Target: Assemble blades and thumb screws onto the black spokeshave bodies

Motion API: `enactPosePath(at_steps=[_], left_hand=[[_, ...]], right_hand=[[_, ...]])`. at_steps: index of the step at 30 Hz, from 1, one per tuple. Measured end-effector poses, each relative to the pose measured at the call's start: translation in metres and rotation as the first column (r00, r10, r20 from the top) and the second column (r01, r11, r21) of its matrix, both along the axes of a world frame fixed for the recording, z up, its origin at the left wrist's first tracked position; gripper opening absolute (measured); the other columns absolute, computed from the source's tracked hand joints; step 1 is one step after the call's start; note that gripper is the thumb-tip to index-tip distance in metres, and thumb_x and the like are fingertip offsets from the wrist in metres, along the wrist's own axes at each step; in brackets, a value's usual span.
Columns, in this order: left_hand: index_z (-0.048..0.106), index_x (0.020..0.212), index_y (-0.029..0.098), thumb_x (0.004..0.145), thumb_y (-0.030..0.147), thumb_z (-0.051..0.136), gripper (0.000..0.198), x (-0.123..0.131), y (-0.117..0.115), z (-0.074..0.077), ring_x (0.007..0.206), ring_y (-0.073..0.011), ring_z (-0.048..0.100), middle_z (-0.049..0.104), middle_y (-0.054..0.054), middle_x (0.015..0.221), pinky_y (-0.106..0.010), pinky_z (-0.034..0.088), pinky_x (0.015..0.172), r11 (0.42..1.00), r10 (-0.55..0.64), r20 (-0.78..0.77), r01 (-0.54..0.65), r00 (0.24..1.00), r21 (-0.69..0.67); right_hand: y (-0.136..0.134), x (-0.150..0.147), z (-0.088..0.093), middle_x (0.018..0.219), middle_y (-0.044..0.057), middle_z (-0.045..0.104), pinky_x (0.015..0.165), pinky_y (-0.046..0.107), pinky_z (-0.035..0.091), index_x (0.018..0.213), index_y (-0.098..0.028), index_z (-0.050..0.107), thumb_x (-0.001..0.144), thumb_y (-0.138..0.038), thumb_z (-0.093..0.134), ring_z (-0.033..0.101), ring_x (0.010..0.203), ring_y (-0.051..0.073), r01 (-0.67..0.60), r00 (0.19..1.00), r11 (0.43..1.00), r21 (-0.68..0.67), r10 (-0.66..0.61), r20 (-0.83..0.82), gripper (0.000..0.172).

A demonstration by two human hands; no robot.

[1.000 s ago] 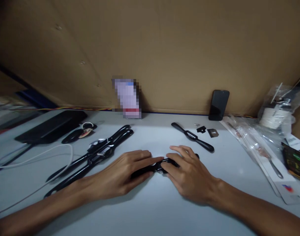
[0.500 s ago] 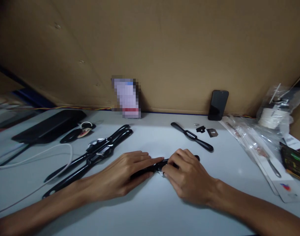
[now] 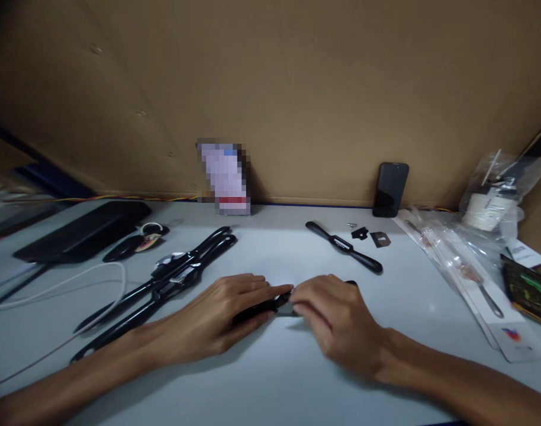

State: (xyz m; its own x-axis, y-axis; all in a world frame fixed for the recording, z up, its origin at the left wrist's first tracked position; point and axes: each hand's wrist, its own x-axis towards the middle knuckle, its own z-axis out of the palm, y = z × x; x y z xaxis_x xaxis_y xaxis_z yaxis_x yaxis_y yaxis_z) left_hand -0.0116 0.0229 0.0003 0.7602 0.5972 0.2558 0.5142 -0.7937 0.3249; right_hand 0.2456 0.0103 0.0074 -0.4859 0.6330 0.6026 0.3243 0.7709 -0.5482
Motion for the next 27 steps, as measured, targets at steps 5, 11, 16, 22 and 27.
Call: enactPosePath(at_steps=[5, 11, 16, 22, 27], left_hand=[[0.068, 0.138, 0.019, 0.105, 0.025, 0.052, 0.038, -0.005, 0.006, 0.0, 0.073, -0.0216, 0.068, 0.074, -0.005, 0.084, -0.033, 0.053, 0.066, 0.988, 0.113, -0.123, -0.098, 0.986, 0.121], [0.076, 0.122, 0.015, 0.105, 0.03, 0.05, 0.035, -0.02, 0.027, 0.003, 0.089, -0.0303, 0.066, 0.073, -0.012, 0.091, -0.04, 0.054, 0.074, 0.87, 0.462, -0.203, -0.396, 0.863, 0.295], [0.071, 0.126, 0.013, 0.108, 0.037, 0.047, 0.038, -0.028, 0.028, 0.005, 0.103, -0.0379, 0.064, 0.071, -0.021, 0.109, -0.05, 0.053, 0.085, 0.731, 0.661, -0.222, -0.547, 0.717, 0.409], [0.068, 0.13, 0.009, 0.106, 0.024, 0.044, 0.036, -0.027, 0.02, 0.002, 0.096, -0.0361, 0.065, 0.071, -0.021, 0.104, -0.048, 0.054, 0.082, 0.747, 0.653, -0.283, -0.535, 0.703, 0.395], [0.065, 0.141, 0.012, 0.107, 0.031, 0.048, 0.042, -0.013, 0.014, 0.001, 0.11, -0.0372, 0.063, 0.067, -0.021, 0.123, -0.052, 0.057, 0.093, 0.847, 0.516, -0.272, -0.438, 0.812, 0.302]], right_hand=[[0.028, 0.013, -0.002, 0.084, 0.002, 0.074, 0.073, 0.036, 0.056, 0.088, -0.023, 0.069, 0.095, -0.028, 0.064, 0.069, 0.078, 0.021, 0.191, 0.972, 0.892, -0.409, -0.231, -0.05, 0.01], [0.057, 0.034, -0.009, 0.083, 0.004, 0.071, 0.07, 0.037, 0.052, 0.089, -0.022, 0.069, 0.09, -0.033, 0.065, 0.066, 0.076, 0.022, 0.3, 0.942, 0.862, -0.408, -0.336, -0.019, 0.012], [0.064, 0.041, -0.008, 0.088, 0.004, 0.069, 0.07, 0.037, 0.051, 0.089, -0.022, 0.069, 0.086, -0.023, 0.065, 0.063, 0.073, 0.021, 0.354, 0.935, 0.896, -0.269, -0.339, 0.103, 0.004], [0.057, 0.036, -0.016, 0.108, 0.012, 0.069, 0.088, 0.05, 0.052, 0.102, -0.02, 0.073, 0.094, -0.016, 0.06, 0.065, 0.099, 0.03, 0.396, 0.85, 0.915, 0.076, -0.396, 0.347, 0.016], [0.053, 0.031, -0.024, 0.123, 0.015, 0.071, 0.097, 0.054, 0.054, 0.119, -0.019, 0.074, 0.102, -0.023, 0.06, 0.064, 0.116, 0.034, 0.39, 0.801, 0.897, 0.208, -0.442, 0.403, 0.022]])
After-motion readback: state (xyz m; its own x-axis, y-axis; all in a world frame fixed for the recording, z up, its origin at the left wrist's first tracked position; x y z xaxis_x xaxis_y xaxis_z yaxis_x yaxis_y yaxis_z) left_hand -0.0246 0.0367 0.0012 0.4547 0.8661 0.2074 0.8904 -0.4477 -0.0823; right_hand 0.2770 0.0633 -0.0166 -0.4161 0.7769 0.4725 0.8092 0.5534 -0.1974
